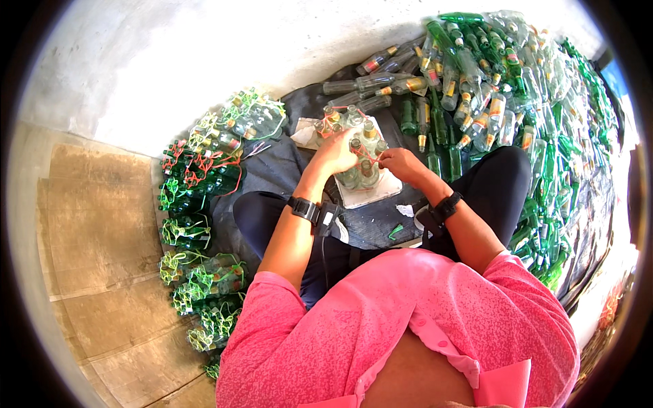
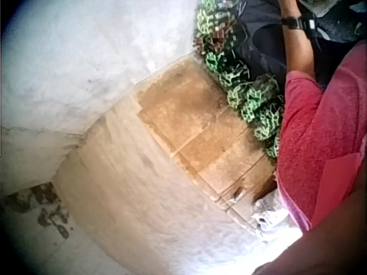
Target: The person sits cross-legged on the floor and assembles a craft using green glass bottles and string. They thread a red string through the necks of the bottles, securing them together in a cluster. The person then picks up individual bottles from a pile and places them onto a white foam block.
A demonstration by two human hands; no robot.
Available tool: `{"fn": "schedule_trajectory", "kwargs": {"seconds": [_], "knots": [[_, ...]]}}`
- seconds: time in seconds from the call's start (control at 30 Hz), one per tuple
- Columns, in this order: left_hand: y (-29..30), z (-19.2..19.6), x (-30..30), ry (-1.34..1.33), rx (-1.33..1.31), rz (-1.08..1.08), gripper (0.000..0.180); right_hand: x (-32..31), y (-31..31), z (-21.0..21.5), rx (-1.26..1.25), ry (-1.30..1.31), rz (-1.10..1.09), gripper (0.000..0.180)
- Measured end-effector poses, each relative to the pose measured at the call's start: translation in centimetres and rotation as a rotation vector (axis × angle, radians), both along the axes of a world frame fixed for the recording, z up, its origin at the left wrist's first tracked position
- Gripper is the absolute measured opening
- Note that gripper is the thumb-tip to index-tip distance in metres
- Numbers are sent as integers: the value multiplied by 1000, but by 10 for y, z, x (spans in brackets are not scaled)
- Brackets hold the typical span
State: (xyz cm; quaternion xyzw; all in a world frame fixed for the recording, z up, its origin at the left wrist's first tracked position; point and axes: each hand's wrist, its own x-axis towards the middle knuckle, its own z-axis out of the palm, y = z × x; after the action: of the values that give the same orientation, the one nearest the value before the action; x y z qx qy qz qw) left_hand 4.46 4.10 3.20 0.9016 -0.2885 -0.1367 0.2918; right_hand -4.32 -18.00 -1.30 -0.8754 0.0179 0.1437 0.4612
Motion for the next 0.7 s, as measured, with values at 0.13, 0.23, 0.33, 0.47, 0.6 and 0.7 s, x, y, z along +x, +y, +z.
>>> {"fn": "schedule_trajectory", "kwargs": {"seconds": [0.13, 0.23, 0.33, 0.47, 0.6, 0.7], "knots": [[-13, -2, -32, -137, 84, 0, 102, -4, 7, 5, 60, -15, -51, 29], [-30, -12, -47, -244, 203, 151, 100, -6, 8, 6, -34, -143, -25, 30], [-36, -21, -52, -353, 224, 245, 96, -7, 7, 5, -19, -155, -28, 31], [-35, -27, -51, -363, 209, 238, 92, -7, 4, 6, 17, -101, -39, 30], [-26, -30, -46, -317, 271, 169, 94, -8, -3, 12, 74, -12, 1, 29], [-21, -32, -44, -388, 249, 135, 98, -9, -5, 16, 96, 32, 31, 28]]}}
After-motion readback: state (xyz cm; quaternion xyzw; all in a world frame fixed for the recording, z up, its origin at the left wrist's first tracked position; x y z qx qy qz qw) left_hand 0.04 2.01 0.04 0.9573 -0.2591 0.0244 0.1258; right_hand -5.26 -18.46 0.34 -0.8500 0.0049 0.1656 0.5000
